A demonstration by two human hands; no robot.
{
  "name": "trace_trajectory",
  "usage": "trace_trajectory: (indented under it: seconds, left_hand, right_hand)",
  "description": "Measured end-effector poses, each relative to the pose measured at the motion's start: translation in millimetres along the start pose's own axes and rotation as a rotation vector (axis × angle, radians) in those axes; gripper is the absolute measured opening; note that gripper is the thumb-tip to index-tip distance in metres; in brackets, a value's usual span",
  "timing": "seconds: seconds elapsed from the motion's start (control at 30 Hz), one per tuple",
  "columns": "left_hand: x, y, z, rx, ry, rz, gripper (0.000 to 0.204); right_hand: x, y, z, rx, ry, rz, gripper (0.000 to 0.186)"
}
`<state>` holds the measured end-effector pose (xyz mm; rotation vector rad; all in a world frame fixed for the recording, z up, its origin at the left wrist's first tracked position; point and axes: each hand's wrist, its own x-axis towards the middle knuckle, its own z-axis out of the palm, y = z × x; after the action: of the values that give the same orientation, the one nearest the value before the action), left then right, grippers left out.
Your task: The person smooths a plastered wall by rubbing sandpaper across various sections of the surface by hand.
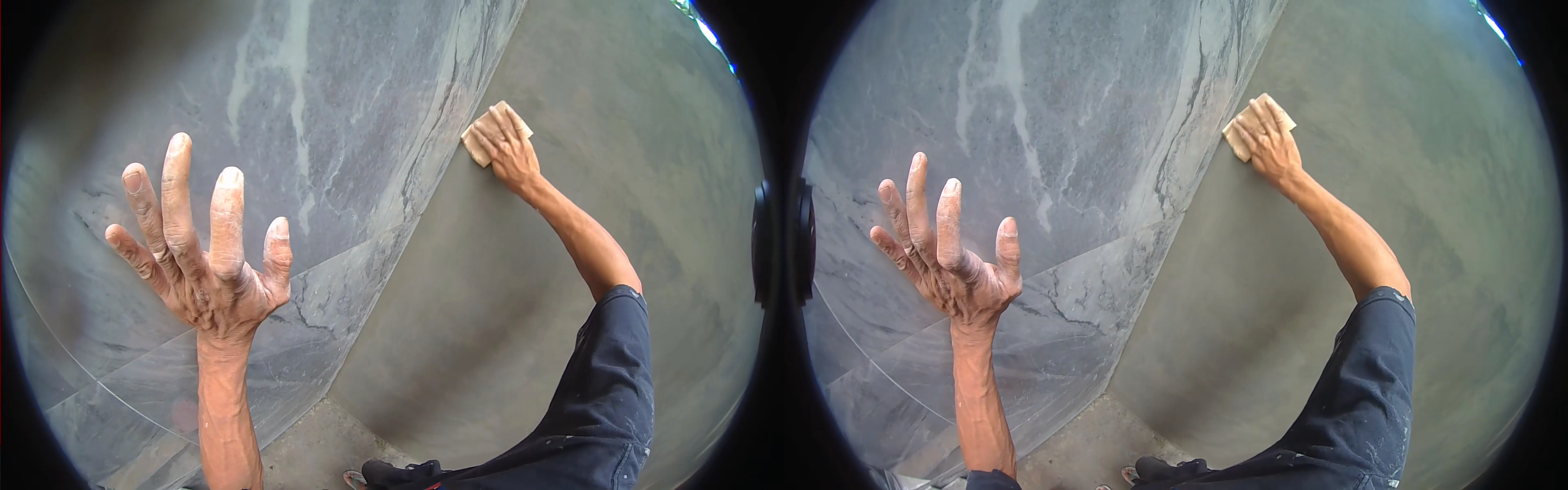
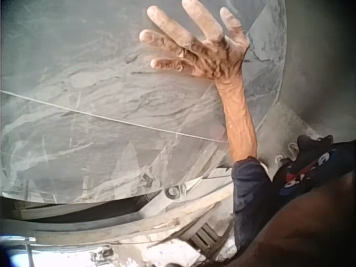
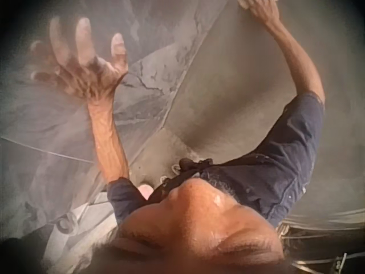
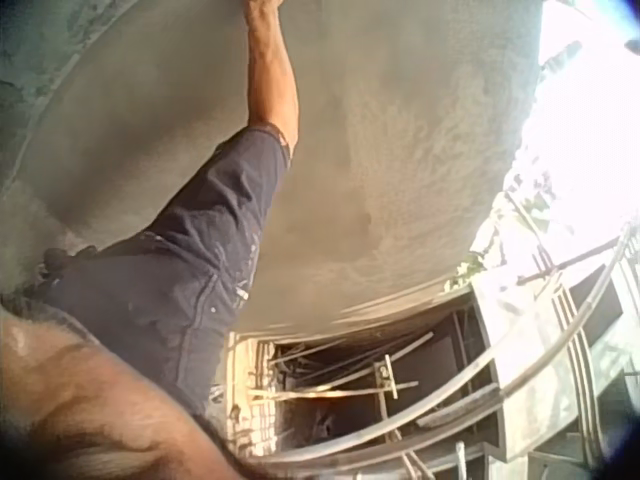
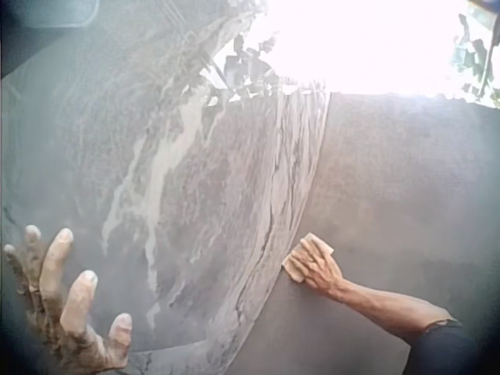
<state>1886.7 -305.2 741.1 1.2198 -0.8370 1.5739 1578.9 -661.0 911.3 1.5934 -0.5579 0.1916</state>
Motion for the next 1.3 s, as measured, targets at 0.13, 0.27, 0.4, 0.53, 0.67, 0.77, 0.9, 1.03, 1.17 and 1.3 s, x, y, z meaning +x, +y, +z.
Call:
trace_trajectory:
  seconds: [0.13,0.27,0.4,0.53,0.67,0.77,0.9,1.03,1.17,1.3]
  left_hand:
    - [0,1,5,0.003,0.015,0.012,0.062]
    - [1,1,1,-0.014,0.028,0.008,0.06]
    - [-5,0,-6,0.031,-0.047,-0.009,0.059]
    - [-4,8,-4,0.036,-0.078,-0.03,0.059]
    - [-1,6,-4,0.022,-0.048,-0.014,0.058]
    - [0,5,-10,0.03,-0.067,-0.012,0.058]
    - [-5,1,-4,0.051,-0.079,-0.014,0.054]
    - [0,2,-4,0.052,-0.058,-0.002,0.054]
    - [0,0,-6,0.051,-0.056,0.025,0.055]
    - [-6,-3,-1,0.038,-0.058,0.021,0.055]
  right_hand:
    - [-26,-48,6,0.126,-0.019,0.08,0.055]
    - [-101,-164,31,0.257,-0.136,-0.192,0.057]
    - [-66,-106,24,0.244,-0.109,-0.127,0.056]
    - [-4,6,-6,0.013,0.097,0.247,0.063]
    - [-52,-87,15,0.355,0.061,0.162,0.067]
    - [-131,-171,43,0.381,-0.002,-0.112,0.065]
    - [-86,-86,7,0.443,-0.016,0.009,0.066]
    - [-43,-35,-13,0.232,0.07,0.274,0.065]
    - [-110,-115,6,0.273,-0.002,0.234,0.067]
    - [-87,-59,-10,0.358,0.047,0.18,0.069]
